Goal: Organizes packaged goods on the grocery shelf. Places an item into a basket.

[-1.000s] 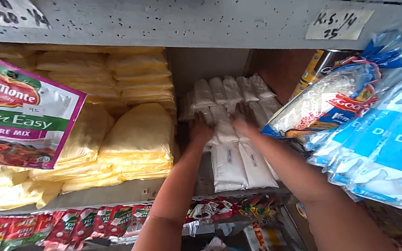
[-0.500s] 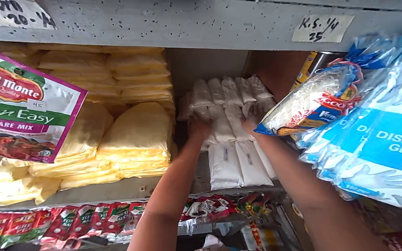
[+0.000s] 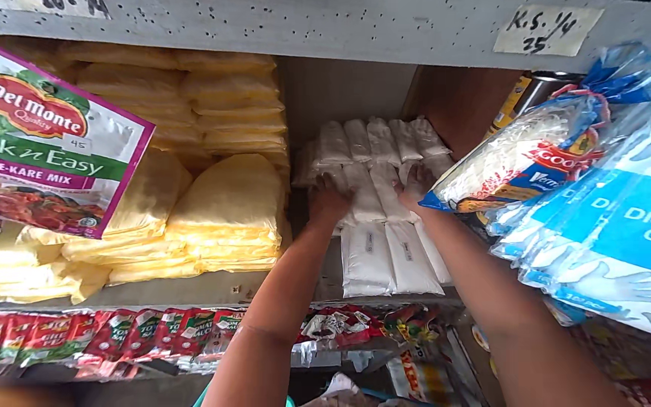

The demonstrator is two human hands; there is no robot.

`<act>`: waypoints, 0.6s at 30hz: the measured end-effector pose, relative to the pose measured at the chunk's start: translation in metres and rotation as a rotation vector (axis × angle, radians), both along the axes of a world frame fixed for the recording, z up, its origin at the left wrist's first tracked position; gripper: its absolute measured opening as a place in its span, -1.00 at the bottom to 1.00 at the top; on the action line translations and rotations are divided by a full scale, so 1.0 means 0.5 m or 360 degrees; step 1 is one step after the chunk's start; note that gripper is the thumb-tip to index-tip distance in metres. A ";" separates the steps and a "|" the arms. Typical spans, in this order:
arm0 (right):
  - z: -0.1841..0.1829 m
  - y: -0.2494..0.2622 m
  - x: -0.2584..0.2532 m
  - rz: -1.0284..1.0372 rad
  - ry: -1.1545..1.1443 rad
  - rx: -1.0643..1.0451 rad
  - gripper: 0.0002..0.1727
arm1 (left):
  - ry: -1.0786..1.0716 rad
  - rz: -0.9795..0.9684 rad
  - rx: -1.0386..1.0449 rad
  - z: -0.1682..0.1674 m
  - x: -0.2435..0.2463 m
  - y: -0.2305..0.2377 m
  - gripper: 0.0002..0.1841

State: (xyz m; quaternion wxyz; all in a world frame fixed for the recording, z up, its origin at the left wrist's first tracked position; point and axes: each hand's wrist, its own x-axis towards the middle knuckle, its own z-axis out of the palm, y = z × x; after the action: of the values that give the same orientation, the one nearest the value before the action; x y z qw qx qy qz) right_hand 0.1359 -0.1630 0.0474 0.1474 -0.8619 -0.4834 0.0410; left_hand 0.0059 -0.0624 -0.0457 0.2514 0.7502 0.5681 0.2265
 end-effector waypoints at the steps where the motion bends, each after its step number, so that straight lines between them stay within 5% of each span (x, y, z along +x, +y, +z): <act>1: 0.001 -0.002 -0.004 0.0002 -0.0014 0.0000 -0.22 | -0.0006 -0.0001 -0.0006 -0.001 0.000 0.001 0.03; 4: -0.040 0.029 0.052 0.0063 -0.0057 -0.0061 -0.17 | -0.0009 0.0007 0.0020 -0.010 0.005 0.008 0.04; 7: -0.141 0.076 0.126 0.0121 -0.0037 0.0404 -0.18 | -0.0127 0.0025 0.0048 -0.010 0.001 0.011 0.02; 14: -0.133 0.075 0.137 0.0150 -0.0024 0.0216 -0.13 | -0.0786 0.0291 -0.0179 -0.039 -0.026 -0.011 -0.17; 18: -0.191 0.116 0.199 0.0089 -0.0088 0.0421 -0.04 | -0.0914 0.0187 -0.0193 -0.059 -0.051 0.005 -0.34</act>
State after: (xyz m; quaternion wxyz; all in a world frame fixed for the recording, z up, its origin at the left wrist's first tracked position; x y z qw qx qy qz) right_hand 0.2356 -0.1049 -0.0480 0.2451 -0.8220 -0.5123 -0.0428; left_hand -0.0195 -0.0601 -0.0751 0.4326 0.6049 0.5287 0.4092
